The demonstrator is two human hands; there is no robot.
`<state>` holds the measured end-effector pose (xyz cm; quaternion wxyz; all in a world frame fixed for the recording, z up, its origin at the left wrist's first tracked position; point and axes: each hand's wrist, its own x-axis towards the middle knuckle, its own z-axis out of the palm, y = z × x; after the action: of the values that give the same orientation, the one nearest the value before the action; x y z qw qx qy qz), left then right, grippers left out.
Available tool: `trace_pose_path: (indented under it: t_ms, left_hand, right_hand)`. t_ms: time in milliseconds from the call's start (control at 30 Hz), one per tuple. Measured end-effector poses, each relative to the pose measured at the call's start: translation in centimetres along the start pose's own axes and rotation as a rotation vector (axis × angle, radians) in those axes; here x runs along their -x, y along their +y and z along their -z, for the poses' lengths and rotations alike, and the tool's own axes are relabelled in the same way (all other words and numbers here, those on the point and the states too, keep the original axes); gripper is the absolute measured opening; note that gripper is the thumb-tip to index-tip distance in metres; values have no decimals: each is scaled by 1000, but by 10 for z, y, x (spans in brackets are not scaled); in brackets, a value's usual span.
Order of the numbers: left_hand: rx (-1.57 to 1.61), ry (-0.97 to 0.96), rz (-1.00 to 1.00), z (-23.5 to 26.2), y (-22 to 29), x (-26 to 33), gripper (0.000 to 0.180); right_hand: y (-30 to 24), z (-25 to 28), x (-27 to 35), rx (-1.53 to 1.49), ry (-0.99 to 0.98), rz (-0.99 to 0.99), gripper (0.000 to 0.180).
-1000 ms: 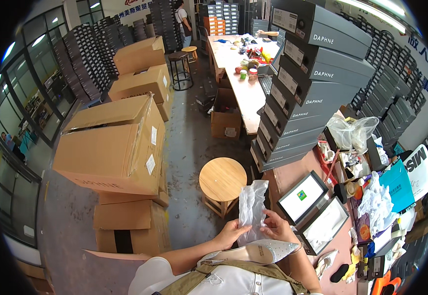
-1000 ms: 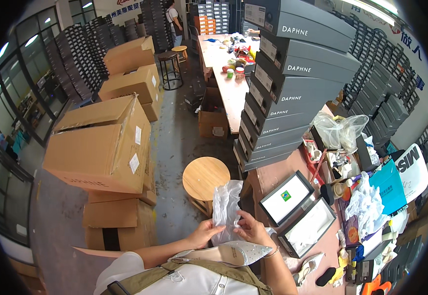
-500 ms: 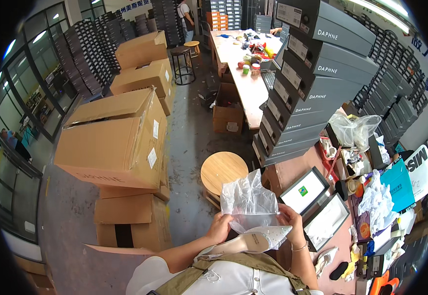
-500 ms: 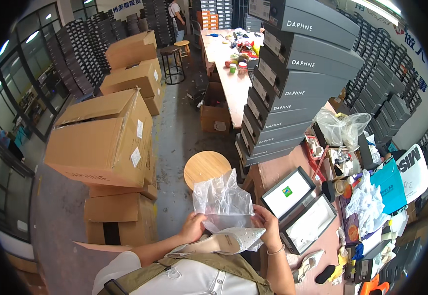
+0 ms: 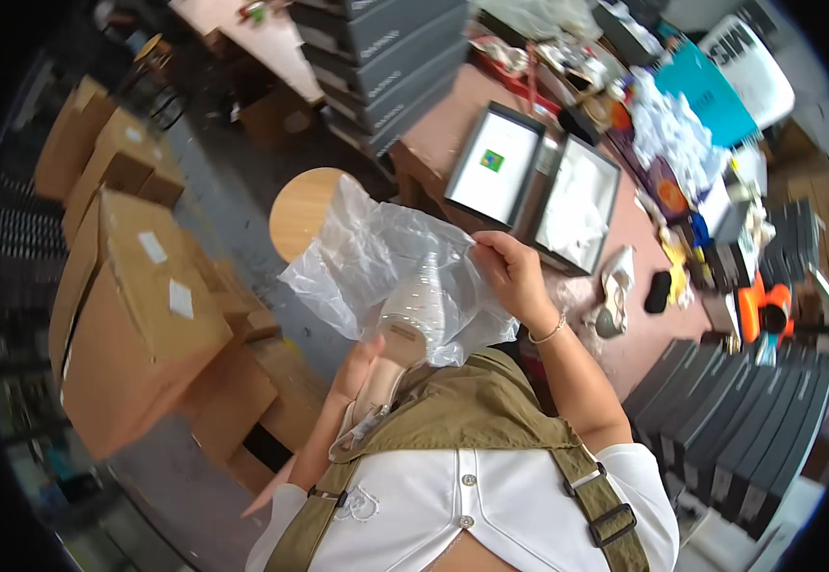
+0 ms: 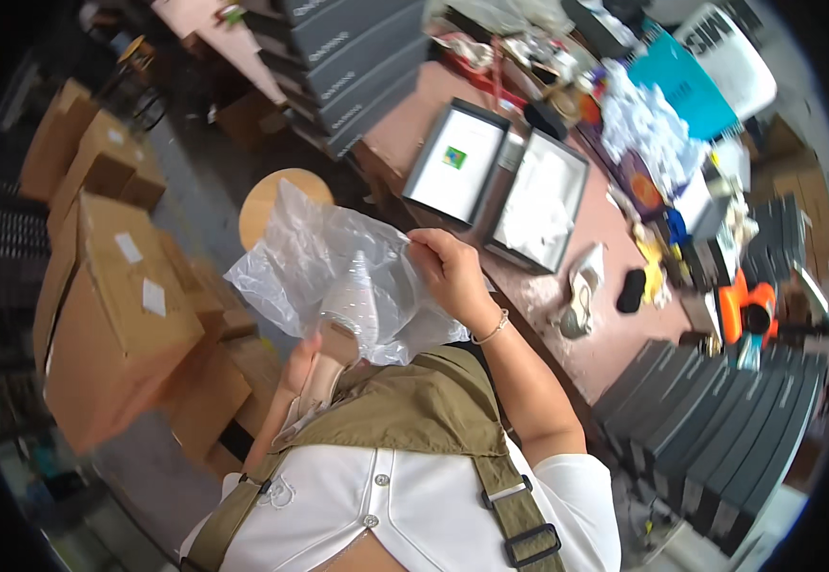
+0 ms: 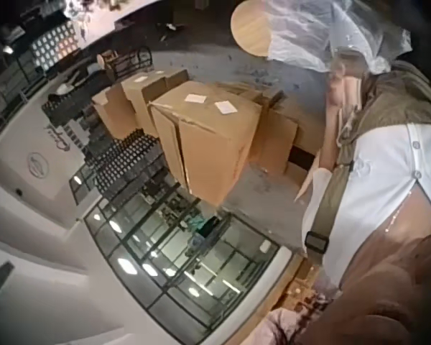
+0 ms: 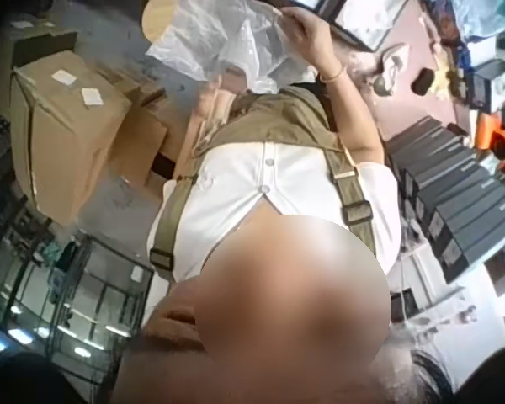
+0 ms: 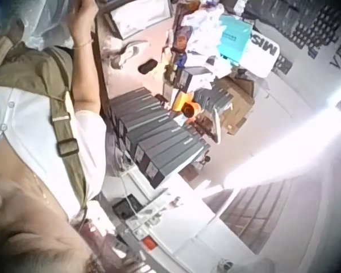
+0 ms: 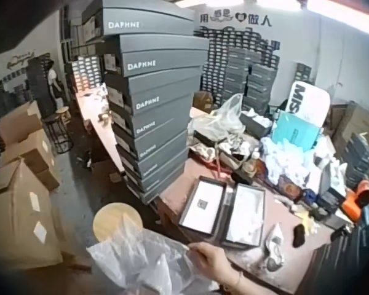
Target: Packing pairs of high-heeled shoes into boxes, including wrapping them in protective paper and adding foam supports.
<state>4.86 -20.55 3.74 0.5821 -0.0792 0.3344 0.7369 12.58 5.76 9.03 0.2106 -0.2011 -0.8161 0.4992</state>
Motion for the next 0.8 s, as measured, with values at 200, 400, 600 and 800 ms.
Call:
trace_pose_path:
  t_ms: [200, 400, 600, 800]
  left_hand:
    - [-279, -11, 193, -32, 0, -36, 45]
    - [-562, -7, -7, -91, -2, -91, 45]
    - [-169, -46, -203, -192, -71, -154, 32]
    - [-102, -16, -285, -222, -149, -195, 33]
  right_hand:
    - [18, 34, 25, 16, 83, -31, 16]
    - [-1, 109, 36, 69, 231, 128, 26]
    - [46, 121, 54, 213, -282, 158, 51]
    - [96, 145, 16, 381, -16, 254, 40]
